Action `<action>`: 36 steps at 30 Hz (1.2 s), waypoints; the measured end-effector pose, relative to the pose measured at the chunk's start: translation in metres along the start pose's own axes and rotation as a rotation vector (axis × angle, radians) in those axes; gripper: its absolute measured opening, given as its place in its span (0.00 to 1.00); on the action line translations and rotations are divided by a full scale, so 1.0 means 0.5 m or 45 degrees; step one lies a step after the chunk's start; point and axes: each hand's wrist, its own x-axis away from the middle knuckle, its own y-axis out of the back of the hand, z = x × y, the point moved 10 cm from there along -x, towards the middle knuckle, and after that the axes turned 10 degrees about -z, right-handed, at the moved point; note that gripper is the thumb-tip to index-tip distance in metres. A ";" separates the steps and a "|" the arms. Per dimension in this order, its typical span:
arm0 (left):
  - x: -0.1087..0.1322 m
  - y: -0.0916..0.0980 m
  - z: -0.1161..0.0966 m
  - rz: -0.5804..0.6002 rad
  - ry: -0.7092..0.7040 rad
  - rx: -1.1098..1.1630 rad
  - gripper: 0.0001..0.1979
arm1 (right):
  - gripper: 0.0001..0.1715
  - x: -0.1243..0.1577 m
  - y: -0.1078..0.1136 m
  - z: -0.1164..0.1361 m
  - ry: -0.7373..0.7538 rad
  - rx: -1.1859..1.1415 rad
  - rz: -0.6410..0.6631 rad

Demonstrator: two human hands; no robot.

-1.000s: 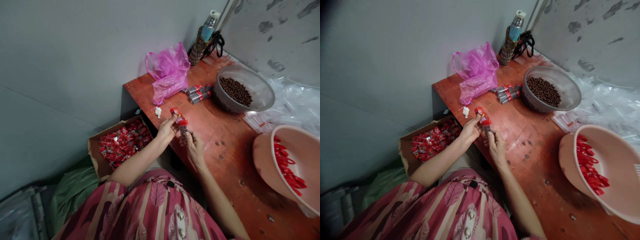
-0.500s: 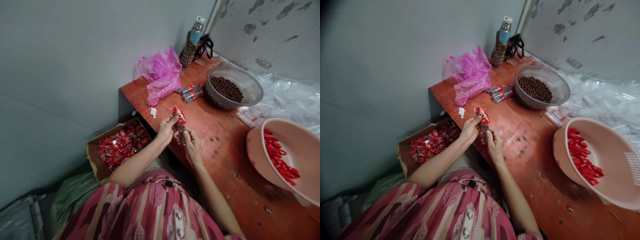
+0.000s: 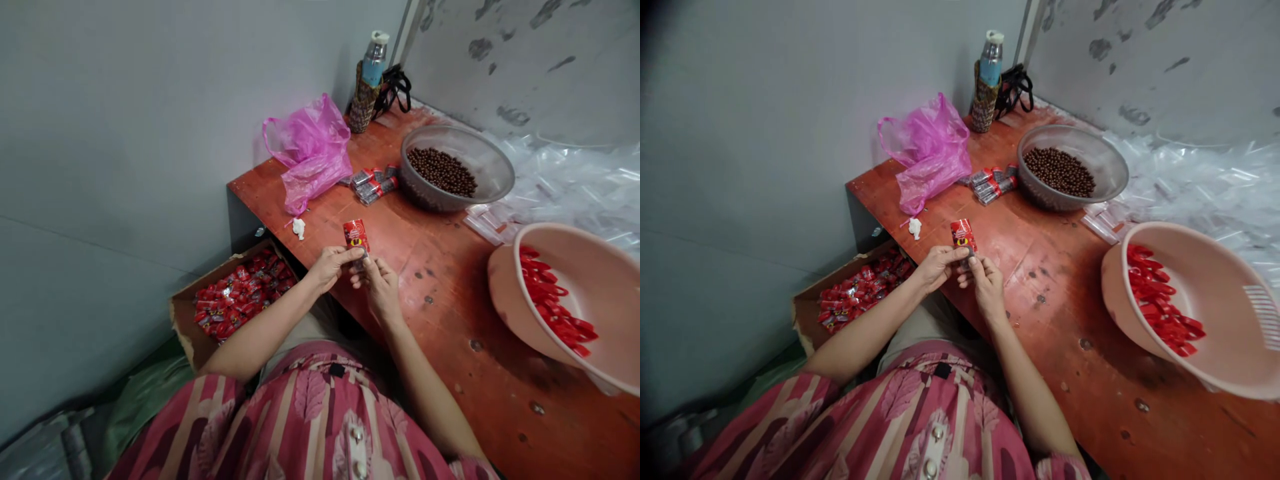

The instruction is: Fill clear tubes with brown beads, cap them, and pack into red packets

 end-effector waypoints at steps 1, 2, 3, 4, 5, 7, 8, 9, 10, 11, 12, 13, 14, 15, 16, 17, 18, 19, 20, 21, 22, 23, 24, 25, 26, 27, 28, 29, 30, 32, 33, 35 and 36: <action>0.000 0.004 0.001 -0.025 -0.004 0.007 0.19 | 0.15 0.000 0.004 0.006 0.029 0.006 -0.031; -0.001 0.010 0.001 -0.060 -0.005 0.020 0.19 | 0.15 0.000 0.007 0.012 0.056 0.009 -0.055; -0.002 0.016 0.002 -0.097 0.001 0.040 0.19 | 0.16 0.002 0.009 0.017 0.074 0.005 -0.066; -0.003 0.023 0.004 -0.129 0.017 0.067 0.18 | 0.17 0.004 0.008 0.020 0.081 -0.003 -0.056; -0.002 0.030 0.005 -0.163 0.034 0.098 0.19 | 0.18 0.007 0.004 0.023 0.081 -0.008 -0.024; 0.001 0.043 0.005 -0.216 0.057 0.152 0.19 | 0.18 0.011 -0.007 0.025 0.067 0.007 0.072; 0.005 0.047 0.005 -0.224 0.062 0.166 0.20 | 0.18 0.012 -0.010 0.025 0.063 0.022 0.107; 0.008 0.048 0.005 -0.217 0.061 0.171 0.19 | 0.18 0.012 -0.011 0.026 0.063 0.034 0.120; 0.012 0.046 0.006 -0.199 0.057 0.168 0.19 | 0.17 0.009 -0.009 0.027 0.064 0.040 0.110; 0.016 0.042 0.009 -0.174 0.055 0.166 0.18 | 0.17 0.005 -0.005 0.026 0.063 0.042 0.083; 0.020 0.038 0.013 -0.149 0.056 0.167 0.17 | 0.16 0.000 -0.001 0.025 0.059 0.044 0.052; 0.024 0.034 0.017 -0.135 0.056 0.175 0.16 | 0.16 -0.004 0.000 0.024 0.053 0.053 0.031; 0.027 0.033 0.021 -0.129 0.058 0.187 0.15 | 0.16 -0.008 -0.001 0.021 0.044 0.069 0.024; 0.030 0.032 0.024 -0.129 0.065 0.199 0.15 | 0.17 -0.013 -0.005 0.018 0.033 0.094 0.034; 0.033 0.036 0.025 -0.140 0.065 0.209 0.15 | 0.17 -0.017 -0.012 0.016 0.024 0.132 0.068; 0.038 0.047 0.022 -0.171 0.046 0.221 0.15 | 0.17 -0.023 -0.023 0.014 0.021 0.185 0.125; 0.044 0.066 0.014 -0.224 0.007 0.238 0.15 | 0.18 -0.031 -0.034 0.016 0.032 0.249 0.189; 0.054 0.092 0.002 -0.294 -0.049 0.267 0.14 | 0.19 -0.043 -0.044 0.022 0.069 0.319 0.239; 0.068 0.126 -0.011 -0.384 -0.116 0.309 0.15 | 0.19 -0.061 -0.050 0.035 0.134 0.400 0.262; 0.087 0.167 -0.023 -0.490 -0.177 0.356 0.16 | 0.19 -0.086 -0.052 0.054 0.228 0.496 0.254; 0.109 0.211 -0.031 -0.601 -0.221 0.397 0.19 | 0.20 -0.116 -0.052 0.078 0.343 0.604 0.211; 0.133 0.254 -0.033 -0.714 -0.232 0.419 0.23 | 0.20 -0.151 -0.050 0.104 0.465 0.722 0.145; 0.155 0.291 -0.030 -0.813 -0.204 0.391 0.28 | 0.19 -0.189 -0.051 0.129 0.577 0.861 0.081; 0.172 0.319 -0.027 -0.885 -0.162 0.325 0.32 | 0.19 -0.229 -0.053 0.149 0.665 1.003 0.024; 0.182 0.337 -0.026 -0.929 -0.118 0.223 0.34 | 0.20 -0.273 -0.058 0.162 0.717 1.144 -0.009; 0.183 0.342 -0.029 -0.936 -0.089 0.087 0.34 | 0.21 -0.318 -0.060 0.171 0.741 1.284 -0.050; 0.171 0.335 -0.040 -0.907 -0.092 -0.072 0.32 | 0.23 -0.363 -0.064 0.175 0.749 1.405 -0.079; 0.149 0.315 -0.059 -0.852 -0.142 -0.254 0.30 | 0.26 -0.406 -0.067 0.177 0.747 1.504 -0.104; 0.115 0.281 -0.085 -0.770 -0.232 -0.464 0.28 | 0.28 -0.446 -0.069 0.177 0.737 1.587 -0.137; 0.027 0.188 -0.147 -0.587 -0.524 -0.931 0.25 | 0.34 -0.513 -0.071 0.169 0.681 1.716 -0.183; -0.023 0.136 -0.171 -0.489 -0.662 -1.193 0.26 | 0.36 -0.540 -0.072 0.161 0.635 1.763 -0.197; -0.133 0.072 -0.197 -0.437 -0.774 -1.616 0.30 | 0.40 -0.581 -0.072 0.141 0.515 1.824 -0.195; -0.188 0.059 -0.204 -0.472 -0.750 -1.799 0.32 | 0.42 -0.595 -0.072 0.130 0.456 1.846 -0.186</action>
